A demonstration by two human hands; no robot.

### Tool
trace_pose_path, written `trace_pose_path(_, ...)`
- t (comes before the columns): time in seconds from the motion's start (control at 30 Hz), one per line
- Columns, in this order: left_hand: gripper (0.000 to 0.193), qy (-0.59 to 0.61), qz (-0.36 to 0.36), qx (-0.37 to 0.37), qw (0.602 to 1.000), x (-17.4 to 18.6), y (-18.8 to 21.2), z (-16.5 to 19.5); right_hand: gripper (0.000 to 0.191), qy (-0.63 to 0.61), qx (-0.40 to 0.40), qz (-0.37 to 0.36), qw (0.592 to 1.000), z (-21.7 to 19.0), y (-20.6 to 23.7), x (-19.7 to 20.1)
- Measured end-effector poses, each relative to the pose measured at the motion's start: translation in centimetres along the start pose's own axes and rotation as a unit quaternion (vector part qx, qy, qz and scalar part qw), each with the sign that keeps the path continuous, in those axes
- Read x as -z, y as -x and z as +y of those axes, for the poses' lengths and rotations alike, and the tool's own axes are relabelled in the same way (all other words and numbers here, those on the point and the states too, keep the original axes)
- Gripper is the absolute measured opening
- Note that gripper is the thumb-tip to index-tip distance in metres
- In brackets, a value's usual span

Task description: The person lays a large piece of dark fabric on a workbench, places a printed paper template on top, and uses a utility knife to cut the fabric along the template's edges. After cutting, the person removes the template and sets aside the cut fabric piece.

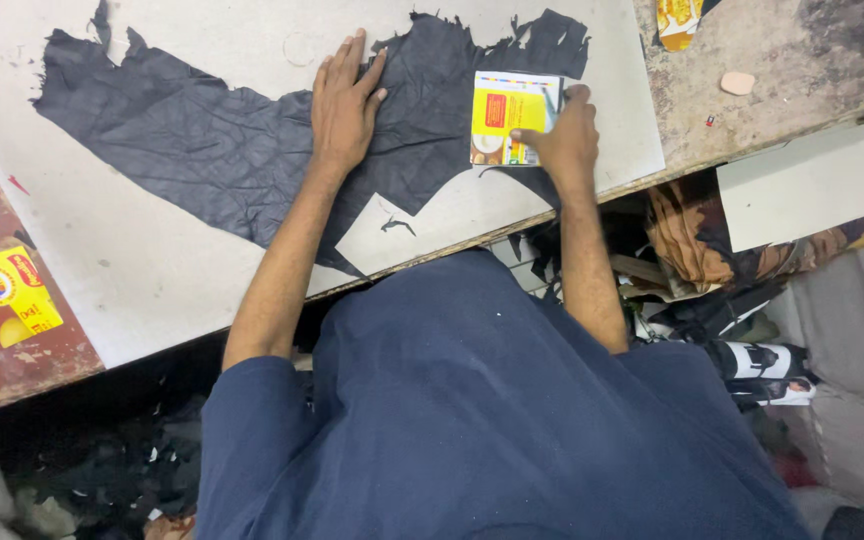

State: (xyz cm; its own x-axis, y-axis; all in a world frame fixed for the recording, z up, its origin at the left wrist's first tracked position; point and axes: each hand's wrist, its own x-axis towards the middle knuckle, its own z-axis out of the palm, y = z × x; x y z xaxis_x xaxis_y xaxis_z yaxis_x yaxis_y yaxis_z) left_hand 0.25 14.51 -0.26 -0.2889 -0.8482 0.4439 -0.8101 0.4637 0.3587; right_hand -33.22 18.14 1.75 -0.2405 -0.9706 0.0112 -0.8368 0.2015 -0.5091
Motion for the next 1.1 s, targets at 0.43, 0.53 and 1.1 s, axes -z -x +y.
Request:
trace_pose_path(0.43,0.032,0.144,0.047,0.084,0.985,0.4,-3.1,-3.1,0.046,-0.129,0.047,0.040,0.990,4.0,-0.6,-1.6)
trace_pose_path(0.53,0.032,0.181,0.076,0.085,0.977,0.2,-3.2,-3.3,0.042,-0.264,0.022,0.027,0.964,6.4,-1.6,-0.8)
trace_pose_path(1.1,0.027,0.197,0.083,0.108,0.971,0.3,-4.4,-3.7,0.090,-0.341,0.014,0.263,0.902,1.9,2.4,2.0)
